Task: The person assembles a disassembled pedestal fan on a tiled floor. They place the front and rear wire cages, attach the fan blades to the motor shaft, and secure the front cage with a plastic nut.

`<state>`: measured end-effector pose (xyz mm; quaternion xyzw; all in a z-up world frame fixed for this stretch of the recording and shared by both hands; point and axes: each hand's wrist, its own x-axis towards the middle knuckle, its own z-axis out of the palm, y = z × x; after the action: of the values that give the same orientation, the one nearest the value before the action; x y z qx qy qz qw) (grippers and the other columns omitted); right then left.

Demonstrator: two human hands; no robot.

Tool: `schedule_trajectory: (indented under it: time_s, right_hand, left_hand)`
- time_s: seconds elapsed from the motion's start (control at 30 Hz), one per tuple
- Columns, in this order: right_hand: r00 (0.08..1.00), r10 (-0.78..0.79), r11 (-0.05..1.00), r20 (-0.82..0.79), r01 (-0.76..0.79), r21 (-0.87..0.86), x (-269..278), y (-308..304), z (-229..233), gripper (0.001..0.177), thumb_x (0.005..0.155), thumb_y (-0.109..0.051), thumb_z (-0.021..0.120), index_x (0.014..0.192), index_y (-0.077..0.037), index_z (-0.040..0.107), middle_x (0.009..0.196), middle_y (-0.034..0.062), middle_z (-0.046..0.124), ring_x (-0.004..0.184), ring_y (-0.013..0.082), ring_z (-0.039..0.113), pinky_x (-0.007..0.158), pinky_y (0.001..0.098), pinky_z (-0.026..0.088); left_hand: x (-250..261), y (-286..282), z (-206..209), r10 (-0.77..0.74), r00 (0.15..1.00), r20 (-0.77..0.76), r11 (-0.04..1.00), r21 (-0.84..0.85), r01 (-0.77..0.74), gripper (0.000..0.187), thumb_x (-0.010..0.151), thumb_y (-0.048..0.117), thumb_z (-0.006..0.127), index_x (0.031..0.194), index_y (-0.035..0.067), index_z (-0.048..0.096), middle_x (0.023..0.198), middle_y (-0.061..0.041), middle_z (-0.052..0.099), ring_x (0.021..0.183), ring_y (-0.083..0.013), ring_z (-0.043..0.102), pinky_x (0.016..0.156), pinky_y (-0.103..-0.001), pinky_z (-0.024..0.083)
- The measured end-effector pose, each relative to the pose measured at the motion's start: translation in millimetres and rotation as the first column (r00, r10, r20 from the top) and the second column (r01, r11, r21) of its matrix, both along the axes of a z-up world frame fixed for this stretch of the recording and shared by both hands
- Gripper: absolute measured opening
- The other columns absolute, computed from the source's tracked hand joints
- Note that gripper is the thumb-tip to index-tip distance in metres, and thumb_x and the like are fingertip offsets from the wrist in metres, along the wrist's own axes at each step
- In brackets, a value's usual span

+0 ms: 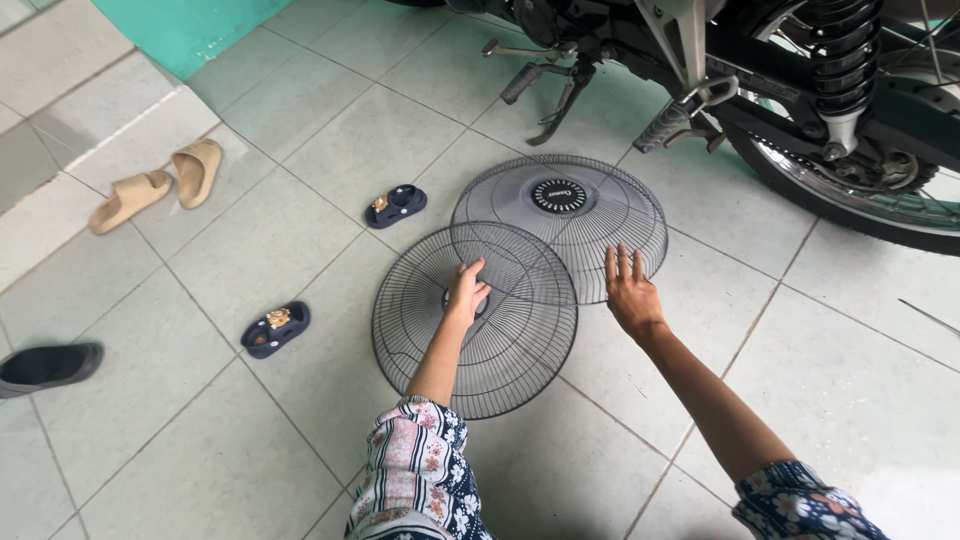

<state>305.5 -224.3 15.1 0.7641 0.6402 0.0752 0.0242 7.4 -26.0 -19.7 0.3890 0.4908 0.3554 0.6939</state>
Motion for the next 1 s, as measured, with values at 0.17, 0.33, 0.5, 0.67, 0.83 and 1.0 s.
schedule_trajectory:
  time_s: [0.17, 0.33, 0.5, 0.67, 0.83, 1.0]
  right_hand:
    - [0.999, -0.033, 0.994, -0.023, 0.03, -0.105, 3, 6, 3, 0.109, 0.095, -0.039, 0.077, 0.173, 0.003, 0.012, 0.179, 0.0264, 0.022, 0.16, 0.0488, 0.038, 0.108, 0.0536, 0.063]
    - [0.98, 0.021, 0.992, 0.199, 0.004, -0.124, -1, 1, -23, 0.081, 0.106, -0.015, 0.064, 0.174, 0.002, 0.025, 0.174, 0.029, 0.039, 0.143, 0.0451, 0.061, 0.087, 0.0451, 0.07]
    - [0.976, -0.146, 0.93, -0.161, 0.08, -0.359, -26, -11, -57, 0.042, 0.115, -0.027, 0.064, 0.152, -0.005, 0.064, 0.158, 0.0202, 0.067, 0.128, 0.0317, 0.076, 0.098, 0.0437, 0.067]
    - [0.478, -0.292, 0.953, -0.828, 0.219, -0.209, -62, -26, -76, 0.058, 0.1, -0.026, 0.075, 0.153, -0.004, 0.067, 0.14, 0.0161, 0.083, 0.121, 0.0284, 0.083, 0.104, 0.0381, 0.067]
    - [-0.417, -0.228, 0.852, -0.88, 0.352, -0.387, -65, -14, -71, 0.062, 0.103, -0.01, 0.067, 0.16, -0.001, 0.044, 0.144, 0.0198, 0.072, 0.131, 0.0315, 0.071, 0.106, 0.0454, 0.063]
    - [-0.69, -0.061, 0.865, -0.721, 0.324, -0.384, -58, -9, -68, 0.048, 0.105, -0.005, 0.064, 0.151, 0.003, 0.056, 0.135, 0.0143, 0.067, 0.128, 0.0274, 0.065, 0.109, 0.0453, 0.06]
  left_hand:
    - [19, -19, -10, -0.113, 0.947, -0.301, 0.961, 0.208, 0.181, 0.111, 0.098, 0.039, 0.074, 0.179, 0.004, 0.005, 0.182, -0.032, 0.015, 0.166, -0.0444, 0.028, 0.134, -0.053, 0.029]
    - [28, -30, -19, -0.226, 0.837, -0.498, 0.84, 0.335, 0.426, 0.112, 0.1, 0.033, 0.078, 0.178, -0.002, 0.005, 0.183, -0.035, 0.014, 0.172, -0.0461, 0.022, 0.14, -0.051, 0.024]
    - [27, -60, -31, -0.181, 0.53, -0.828, 0.652, 0.303, 0.695, 0.116, 0.1, 0.026, 0.084, 0.175, -0.005, 0.0, 0.181, -0.041, -0.004, 0.168, -0.055, 0.008, 0.134, -0.054, 0.023]
    - [40, -88, -38, -0.047, 0.206, -0.977, 0.624, 0.132, 0.77, 0.109, 0.098, 0.042, 0.083, 0.173, -0.007, 0.022, 0.171, -0.028, 0.035, 0.163, -0.0402, 0.039, 0.137, -0.057, 0.035]
    - [52, -130, -48, -0.039, 0.026, -0.999, 0.484, 0.003, 0.875, 0.11, 0.093, 0.047, 0.088, 0.17, -0.001, 0.026, 0.173, -0.024, 0.029, 0.164, -0.0392, 0.03, 0.136, -0.065, 0.027]
    - [47, -140, -50, 0.133, -0.07, -0.989, 0.294, -0.028, 0.955, 0.106, 0.093, 0.058, 0.083, 0.174, 0.018, 0.027, 0.175, -0.023, 0.024, 0.161, -0.0407, 0.027, 0.13, -0.068, 0.026]
